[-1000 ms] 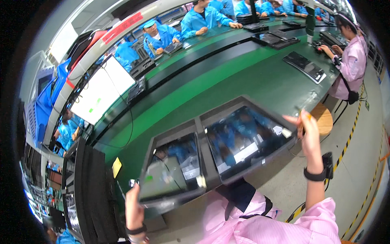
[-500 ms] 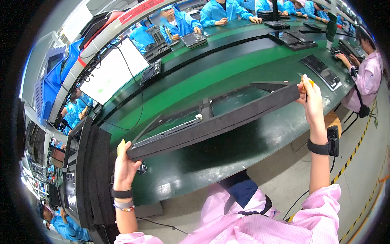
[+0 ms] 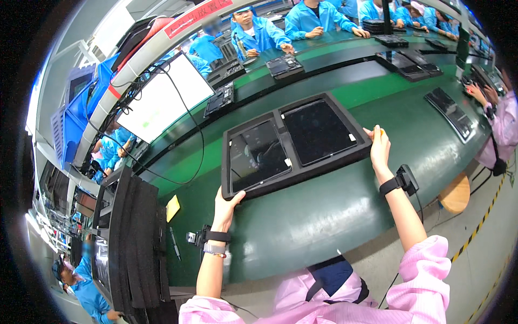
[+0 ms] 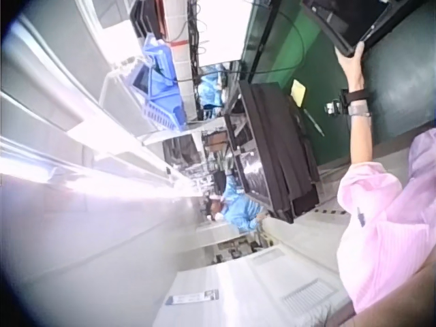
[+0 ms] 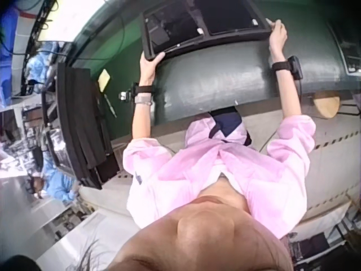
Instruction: Checking the functionality and screen display of tablet devices on an assembly line.
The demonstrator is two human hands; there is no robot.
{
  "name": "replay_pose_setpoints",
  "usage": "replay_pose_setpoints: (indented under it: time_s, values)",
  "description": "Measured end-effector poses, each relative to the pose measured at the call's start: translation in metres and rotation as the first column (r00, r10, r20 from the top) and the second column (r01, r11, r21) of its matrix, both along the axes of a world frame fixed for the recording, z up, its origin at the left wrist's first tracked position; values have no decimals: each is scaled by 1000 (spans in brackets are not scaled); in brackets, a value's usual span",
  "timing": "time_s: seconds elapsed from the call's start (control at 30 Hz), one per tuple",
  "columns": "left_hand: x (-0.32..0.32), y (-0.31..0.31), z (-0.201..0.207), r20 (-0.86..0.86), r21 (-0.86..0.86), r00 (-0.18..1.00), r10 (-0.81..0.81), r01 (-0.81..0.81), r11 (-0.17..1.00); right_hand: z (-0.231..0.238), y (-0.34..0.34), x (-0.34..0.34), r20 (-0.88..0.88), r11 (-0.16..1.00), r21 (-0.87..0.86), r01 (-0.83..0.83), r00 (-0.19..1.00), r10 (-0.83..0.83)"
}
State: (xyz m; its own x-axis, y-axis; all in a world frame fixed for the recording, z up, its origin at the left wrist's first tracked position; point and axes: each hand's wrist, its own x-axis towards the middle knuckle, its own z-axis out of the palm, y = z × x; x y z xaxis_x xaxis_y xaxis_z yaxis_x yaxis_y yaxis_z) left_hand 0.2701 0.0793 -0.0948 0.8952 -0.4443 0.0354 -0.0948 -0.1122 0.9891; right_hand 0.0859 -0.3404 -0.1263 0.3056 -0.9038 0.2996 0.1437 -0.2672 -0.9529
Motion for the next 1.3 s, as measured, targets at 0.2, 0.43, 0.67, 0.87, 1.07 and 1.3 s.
replay_pose_setpoints:
  time_s: [0.2, 0.43, 0.67, 0.87, 1.07, 1.3]
  values:
    - [69, -56, -8, 4, -55, 970, 243, -242, 969, 9, -37, 94, -153, 988, -138, 65, 984, -86]
    - [147, -77, 8, -238, -39, 925, 297, -315, 948, -3, -53, 187, -210, 969, -245, 37, 973, -91]
    - [130, -40, 47, 397, 471, 891, 218, -402, 785, -17, -76, 197, -92, 980, -152, -131, 989, 118]
    - [-22, 47, 156, 459, 448, 843, -281, 54, 892, 21, -64, 106, -203, 897, -22, -441, 881, 428]
    - [-65, 166, 94, 759, 518, 632, -156, -441, 733, -7, -28, 37, -441, 866, -84, -493, 798, 412]
    - [-74, 185, 60, 791, 596, 535, -296, -568, 567, -20, -13, 1, -420, 899, -115, -422, 841, 341]
